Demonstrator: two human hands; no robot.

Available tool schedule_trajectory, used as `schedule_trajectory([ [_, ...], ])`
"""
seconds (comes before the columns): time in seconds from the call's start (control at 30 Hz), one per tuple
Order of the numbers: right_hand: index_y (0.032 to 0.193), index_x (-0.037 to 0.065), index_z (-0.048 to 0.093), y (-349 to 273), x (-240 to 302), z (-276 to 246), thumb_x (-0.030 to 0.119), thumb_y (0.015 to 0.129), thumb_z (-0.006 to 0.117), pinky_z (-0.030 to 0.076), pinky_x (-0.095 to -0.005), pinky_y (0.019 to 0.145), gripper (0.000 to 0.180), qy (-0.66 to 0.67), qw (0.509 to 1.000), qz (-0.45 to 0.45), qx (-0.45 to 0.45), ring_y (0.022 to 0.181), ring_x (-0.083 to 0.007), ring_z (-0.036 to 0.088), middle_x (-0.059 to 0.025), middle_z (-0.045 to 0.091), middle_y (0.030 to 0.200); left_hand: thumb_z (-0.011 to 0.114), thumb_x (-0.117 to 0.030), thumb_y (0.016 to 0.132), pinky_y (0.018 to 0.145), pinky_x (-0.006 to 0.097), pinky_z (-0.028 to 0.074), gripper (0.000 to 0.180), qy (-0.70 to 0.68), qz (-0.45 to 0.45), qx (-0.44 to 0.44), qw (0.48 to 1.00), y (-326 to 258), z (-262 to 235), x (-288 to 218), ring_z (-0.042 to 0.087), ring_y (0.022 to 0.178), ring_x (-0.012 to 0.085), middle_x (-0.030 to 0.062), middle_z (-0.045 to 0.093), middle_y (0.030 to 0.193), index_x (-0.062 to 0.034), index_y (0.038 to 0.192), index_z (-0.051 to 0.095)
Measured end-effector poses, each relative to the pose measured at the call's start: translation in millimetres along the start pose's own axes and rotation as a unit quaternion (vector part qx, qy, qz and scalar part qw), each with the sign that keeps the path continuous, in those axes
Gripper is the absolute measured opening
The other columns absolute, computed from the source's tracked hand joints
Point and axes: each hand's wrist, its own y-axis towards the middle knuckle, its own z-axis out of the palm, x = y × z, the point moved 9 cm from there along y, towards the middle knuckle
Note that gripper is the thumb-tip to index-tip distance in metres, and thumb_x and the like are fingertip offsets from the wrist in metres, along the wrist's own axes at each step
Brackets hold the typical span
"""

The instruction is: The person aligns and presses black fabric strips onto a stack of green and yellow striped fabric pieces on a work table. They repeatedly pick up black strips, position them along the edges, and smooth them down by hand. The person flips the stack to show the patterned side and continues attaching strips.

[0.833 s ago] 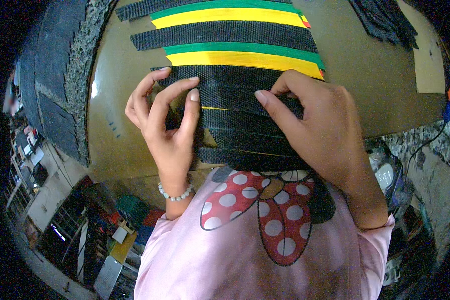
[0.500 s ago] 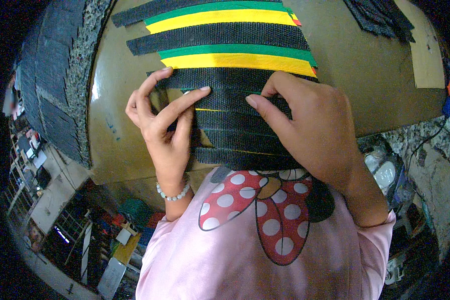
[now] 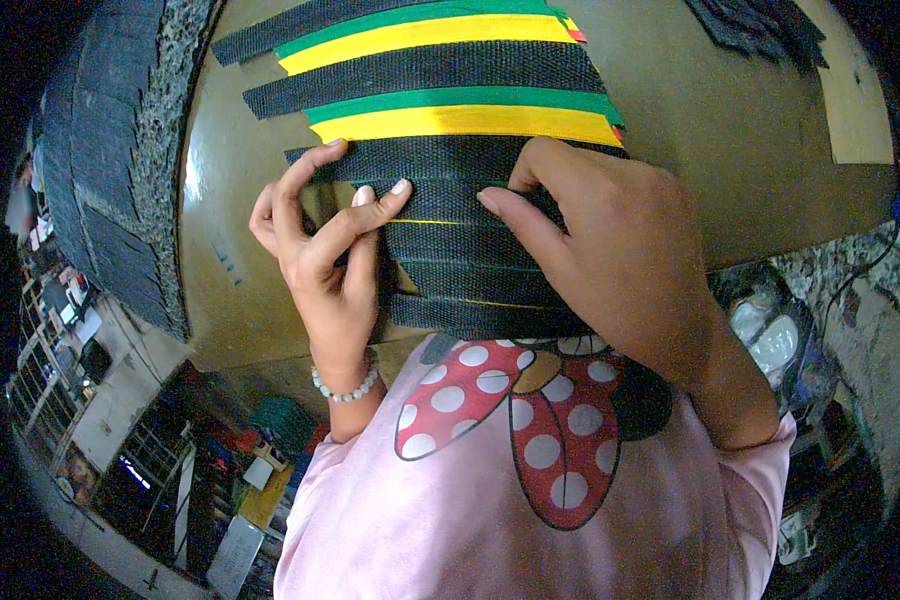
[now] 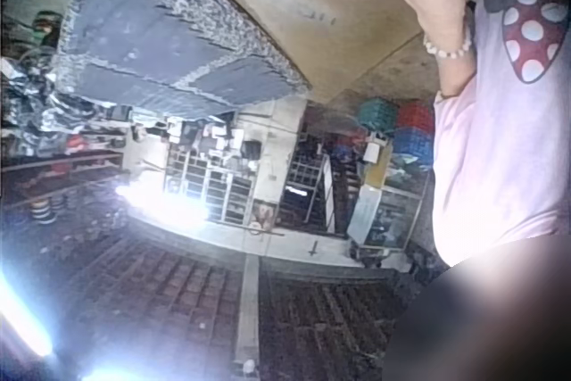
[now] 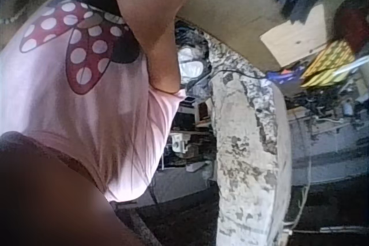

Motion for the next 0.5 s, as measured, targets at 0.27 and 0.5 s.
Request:
schedule_trajectory([
  [0.27,0.083,0.008,0.062,0.5,-1.0,1.3,0.030,0.087,0.070,0.051,-0.0439,0.062,0.024,-0.022,1.000,-0.005,-0.015,0.070,-0.0341,0.067,-0.0127,0.067,0.075,0.069,-0.005,0.079,0.100,0.041,0.028,0.025,0.002,0.015,0.001,1.000,-1.4,1.1,1.0,0.043,0.110,0.0290,0.0027,0.062,0.123,-0.0253,0.090,0.080],
  [0.5,0.083,0.009,0.062,-1.3,2.0,-0.8,0.031,0.087,0.069,0.052,-0.0452,0.062,0.024,-0.037,0.999,-0.011,-0.023,0.069,-0.0348,0.067,-0.0131,0.066,0.074,0.068,-0.006,0.078,0.099,0.042,0.029,0.024,-0.003,0.004,0.013,1.000,-1.6,1.4,1.0,0.044,0.111,0.0296,0.0025,0.061,0.119,-0.0235,0.090,0.079],
])
